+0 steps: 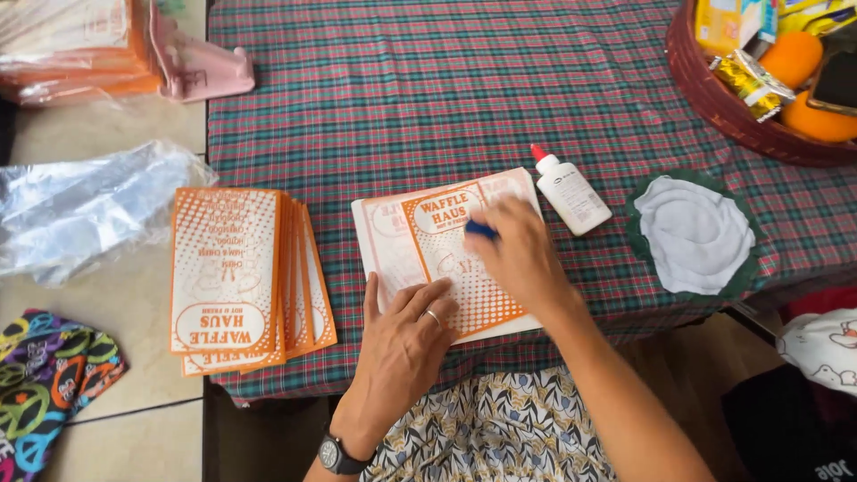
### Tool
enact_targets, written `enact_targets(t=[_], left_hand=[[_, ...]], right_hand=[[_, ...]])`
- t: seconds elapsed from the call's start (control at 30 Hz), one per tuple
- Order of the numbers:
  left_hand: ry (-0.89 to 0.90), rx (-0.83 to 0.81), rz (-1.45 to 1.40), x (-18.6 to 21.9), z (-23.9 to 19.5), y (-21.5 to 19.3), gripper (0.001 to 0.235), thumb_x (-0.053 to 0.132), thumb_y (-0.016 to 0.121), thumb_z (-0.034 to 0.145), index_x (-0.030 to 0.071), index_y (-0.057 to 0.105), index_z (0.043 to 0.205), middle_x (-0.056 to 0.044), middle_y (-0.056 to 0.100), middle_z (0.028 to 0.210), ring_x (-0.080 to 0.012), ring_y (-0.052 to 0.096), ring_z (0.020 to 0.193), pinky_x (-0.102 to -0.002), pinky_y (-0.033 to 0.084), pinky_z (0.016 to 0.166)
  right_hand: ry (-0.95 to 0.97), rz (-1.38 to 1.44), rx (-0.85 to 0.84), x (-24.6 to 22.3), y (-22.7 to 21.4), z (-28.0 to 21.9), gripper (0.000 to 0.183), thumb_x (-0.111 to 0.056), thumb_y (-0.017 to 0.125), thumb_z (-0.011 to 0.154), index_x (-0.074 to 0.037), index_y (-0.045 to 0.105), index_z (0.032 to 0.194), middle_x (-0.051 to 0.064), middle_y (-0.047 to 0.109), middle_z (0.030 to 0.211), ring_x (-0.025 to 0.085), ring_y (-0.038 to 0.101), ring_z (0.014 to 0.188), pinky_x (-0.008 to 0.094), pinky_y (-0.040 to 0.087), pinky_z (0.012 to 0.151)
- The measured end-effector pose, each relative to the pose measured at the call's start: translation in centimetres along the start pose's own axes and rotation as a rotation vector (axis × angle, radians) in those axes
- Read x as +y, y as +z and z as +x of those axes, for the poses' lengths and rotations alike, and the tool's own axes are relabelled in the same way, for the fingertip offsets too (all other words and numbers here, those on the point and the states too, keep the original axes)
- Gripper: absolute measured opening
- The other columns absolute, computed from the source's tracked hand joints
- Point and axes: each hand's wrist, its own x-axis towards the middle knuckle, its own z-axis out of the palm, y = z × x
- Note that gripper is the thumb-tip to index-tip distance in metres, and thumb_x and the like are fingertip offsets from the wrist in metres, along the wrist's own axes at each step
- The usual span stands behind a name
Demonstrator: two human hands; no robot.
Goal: Folding and pressing paper sheets to assemble bags
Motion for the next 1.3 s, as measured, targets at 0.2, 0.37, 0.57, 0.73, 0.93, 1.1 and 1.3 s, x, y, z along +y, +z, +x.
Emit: enact_targets(t=[0.2,0.37,0.57,0.73,0.93,1.1,1.3], left_hand=[[0.001,0.009,-0.025,-0.2,-0.2,0.1,0.025,0.023,0.063,0.099,0.013,0.063,0.121,-0.006,0.063,0.139,-0.0271,0.060,0.123,-0.078,0.017,0.115],[0.015,0.017,-0.012,1.0,-0.2,-0.3,0.023,0.015,0.057,0.101,0.006,0.061,0.121,-0.016,0.062,0.140,-0.0337,0.059,0.124,-0.083,0.019,0.112],[0.022,0.058,0.025,3.0,-1.6,0.1,0.047,0.042,0.052,0.098,0.000,0.064,0.115,-0.025,0.062,0.136,-0.0397,0.058,0.123,-0.079,0.025,0.111],[0.107,-0.066,0.134,4.6,-2.8,-0.1,0.045,-0.010,0.073,0.082,-0.002,0.058,0.124,-0.016,0.057,0.113,-0.0310,0.058,0.098,-0.059,0.043,0.108],[0.177,0.429,-0.267,3.1,-3.0,-2.8,0.011,0.006,0.060,0.107,-0.003,0.066,0.108,-0.013,0.060,0.090,-0.0280,0.054,0.081,-0.042,0.047,0.077],[-0.526,0.742,0.194,-4.9,-3.0,-10.5,0.004,0.006,0.060,0.103,0.005,0.062,0.106,-0.010,0.068,0.091,-0.0326,0.066,0.082,-0.045,0.050,0.076],[-0.636,0.393,0.390,-18.8,-2.4,-9.1,0.026,0.030,0.067,0.105,0.005,0.059,0.101,-0.021,0.057,0.099,-0.0425,0.052,0.085,-0.052,0.041,0.076]], right_hand=[[-0.085,-0.034,0.167,-1.6,-3.6,-11.1,0.032,-0.011,0.082,0.085,-0.003,0.074,0.115,0.013,0.070,0.111,0.028,0.064,0.104,0.038,0.054,0.095],[0.085,-0.214,0.288,4.0,-7.3,-12.2,0.035,-0.007,0.082,0.088,-0.002,0.076,0.122,0.013,0.068,0.116,0.029,0.065,0.107,0.040,0.052,0.097],[0.118,-0.237,0.452,8.7,-5.9,-13.9,0.038,0.001,0.075,0.097,0.009,0.069,0.133,0.027,0.065,0.125,0.042,0.062,0.112,0.049,0.050,0.100],[0.003,-0.311,0.472,9.6,-5.4,-14.5,0.038,0.010,0.078,0.099,0.018,0.070,0.134,0.035,0.067,0.135,0.047,0.061,0.128,0.055,0.052,0.111],[0.059,-0.361,0.415,10.5,-5.5,-14.8,0.039,-0.001,0.082,0.105,0.017,0.072,0.139,0.032,0.066,0.139,0.043,0.058,0.134,0.053,0.054,0.107],[0.093,-0.314,0.428,9.9,-5.4,-14.6,0.043,0.002,0.082,0.103,0.016,0.069,0.141,0.032,0.061,0.140,0.045,0.058,0.130,0.054,0.054,0.102],[0.082,-0.347,0.432,9.5,-5.6,-14.3,0.040,-0.003,0.081,0.105,0.017,0.070,0.137,0.031,0.066,0.137,0.043,0.056,0.132,0.054,0.053,0.104]])
